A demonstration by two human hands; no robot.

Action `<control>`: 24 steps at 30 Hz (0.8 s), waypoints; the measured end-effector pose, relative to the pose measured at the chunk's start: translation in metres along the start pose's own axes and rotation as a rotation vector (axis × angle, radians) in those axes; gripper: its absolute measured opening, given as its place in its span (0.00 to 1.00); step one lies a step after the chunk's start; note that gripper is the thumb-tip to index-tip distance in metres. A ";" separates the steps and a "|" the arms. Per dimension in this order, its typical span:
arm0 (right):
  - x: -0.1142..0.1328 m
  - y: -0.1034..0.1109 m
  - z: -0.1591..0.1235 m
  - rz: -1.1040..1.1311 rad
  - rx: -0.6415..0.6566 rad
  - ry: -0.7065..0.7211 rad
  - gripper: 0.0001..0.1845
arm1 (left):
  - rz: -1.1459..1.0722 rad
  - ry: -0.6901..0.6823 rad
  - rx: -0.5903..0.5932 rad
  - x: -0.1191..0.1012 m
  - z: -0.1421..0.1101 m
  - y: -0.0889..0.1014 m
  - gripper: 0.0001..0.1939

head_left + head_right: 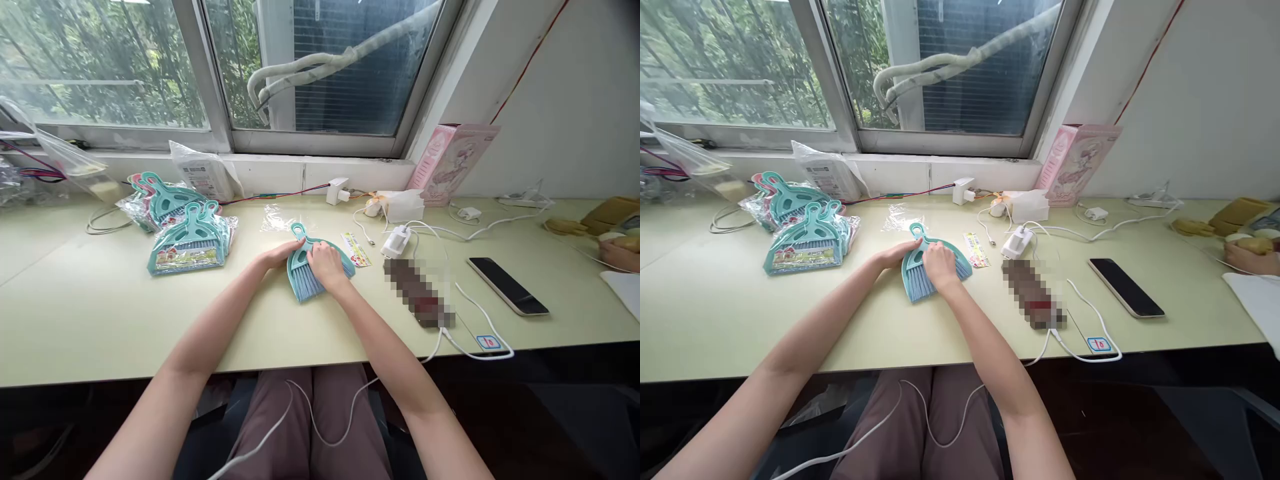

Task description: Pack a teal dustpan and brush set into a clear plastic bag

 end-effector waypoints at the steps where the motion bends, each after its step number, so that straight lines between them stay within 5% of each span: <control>1: 0.001 0.000 0.000 0.008 0.006 -0.012 0.17 | 0.029 -0.006 0.022 0.001 0.000 0.001 0.21; 12: -0.027 -0.003 0.012 0.379 -0.336 -0.022 0.22 | 0.061 -0.115 0.138 0.002 0.006 0.008 0.30; 15: -0.032 0.002 0.011 0.662 -0.408 -0.072 0.22 | 0.016 -0.138 0.170 0.004 0.008 0.008 0.31; 19: -0.048 0.022 0.005 1.080 -0.539 -0.203 0.21 | -0.052 -0.178 0.060 -0.003 0.004 0.015 0.31; 24: -0.086 0.046 -0.004 0.914 -0.784 -0.399 0.23 | 0.190 -0.042 0.038 -0.011 -0.012 0.009 0.24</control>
Point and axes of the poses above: each hand's wrist, its own z-axis towards the middle knuckle, its own y-axis out of the back of the hand, x = y × z, the point moved 4 cm from there along z, towards the middle knuckle, and after that the axes turned 11 degrees about -z, right-handed, at the moved point
